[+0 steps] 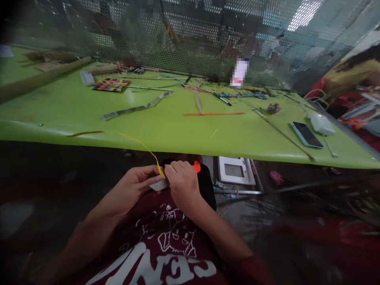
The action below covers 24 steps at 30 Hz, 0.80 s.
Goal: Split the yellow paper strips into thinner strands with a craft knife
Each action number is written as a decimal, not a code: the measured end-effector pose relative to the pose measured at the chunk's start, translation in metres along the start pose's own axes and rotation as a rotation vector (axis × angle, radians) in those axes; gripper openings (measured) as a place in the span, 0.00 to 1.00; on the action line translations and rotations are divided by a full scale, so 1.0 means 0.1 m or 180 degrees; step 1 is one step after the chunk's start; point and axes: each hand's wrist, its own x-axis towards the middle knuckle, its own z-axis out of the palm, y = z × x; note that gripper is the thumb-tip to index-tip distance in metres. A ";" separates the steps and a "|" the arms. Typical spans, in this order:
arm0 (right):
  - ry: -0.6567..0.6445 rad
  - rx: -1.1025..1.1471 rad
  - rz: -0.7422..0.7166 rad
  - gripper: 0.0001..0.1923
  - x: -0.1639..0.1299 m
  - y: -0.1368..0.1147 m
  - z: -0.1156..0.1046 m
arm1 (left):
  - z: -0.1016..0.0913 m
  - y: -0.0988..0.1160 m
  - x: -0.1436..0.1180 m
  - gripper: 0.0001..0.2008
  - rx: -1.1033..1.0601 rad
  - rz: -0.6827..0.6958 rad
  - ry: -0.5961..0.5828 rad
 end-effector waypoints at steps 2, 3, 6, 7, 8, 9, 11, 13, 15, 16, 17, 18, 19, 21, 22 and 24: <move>0.0021 0.0016 0.0006 0.20 0.00 0.00 0.01 | 0.00 0.00 0.00 0.07 0.0019 0.0017 0.0018; 0.0023 0.0020 0.0020 0.20 0.00 0.00 0.02 | 0.01 0.00 0.00 0.07 0.0016 0.0028 0.0024; 0.0038 0.0024 0.0058 0.21 -0.01 0.00 0.03 | 0.01 0.00 0.00 0.08 -0.0028 0.0043 0.0016; 0.0040 0.0027 0.0060 0.21 -0.01 0.00 0.04 | 0.02 0.00 0.01 0.08 -0.0039 0.0044 0.0013; 0.0044 0.0031 0.0058 0.21 -0.01 0.00 0.04 | 0.02 0.00 0.01 0.09 -0.0045 0.0042 0.0013; 0.0048 0.0035 0.0059 0.21 -0.02 0.00 0.05 | 0.02 0.00 0.01 0.09 -0.0045 0.0038 0.0017; 0.0048 0.0037 0.0080 0.21 -0.02 0.00 0.06 | 0.02 0.00 0.01 0.10 -0.0030 0.0036 0.0034; 0.0050 0.0040 0.0101 0.20 -0.02 0.00 0.06 | 0.02 -0.01 0.01 0.11 -0.0010 0.0046 0.0040; 0.0062 0.0049 0.0098 0.20 -0.02 0.00 0.06 | 0.02 -0.01 0.02 0.11 0.0002 0.0049 0.0036; 0.0066 0.0055 0.0092 0.20 -0.02 0.00 0.06 | 0.02 0.00 0.02 0.11 -0.0002 0.0048 0.0032; 0.0068 0.0059 0.0091 0.21 -0.02 -0.01 0.06 | 0.02 0.00 0.01 0.12 -0.0012 0.0046 0.0026; 0.0060 0.0064 0.0093 0.21 -0.02 -0.01 0.06 | 0.02 0.01 0.01 0.12 -0.0027 0.0043 0.0020; 0.0049 0.0065 0.0103 0.21 -0.02 -0.01 0.06 | 0.02 0.01 0.01 0.12 -0.0045 0.0037 0.0018; 0.0032 0.0053 0.0122 0.22 -0.03 -0.01 0.06 | 0.03 0.03 0.01 0.12 -0.0077 0.0019 0.0009; 0.0031 0.0039 0.0128 0.22 -0.03 -0.01 0.07 | 0.04 0.03 0.01 0.12 -0.0088 0.0011 0.0011; 0.0066 0.0007 0.0137 0.22 -0.03 0.00 0.08 | 0.04 0.04 0.00 0.11 -0.0075 0.0001 0.0020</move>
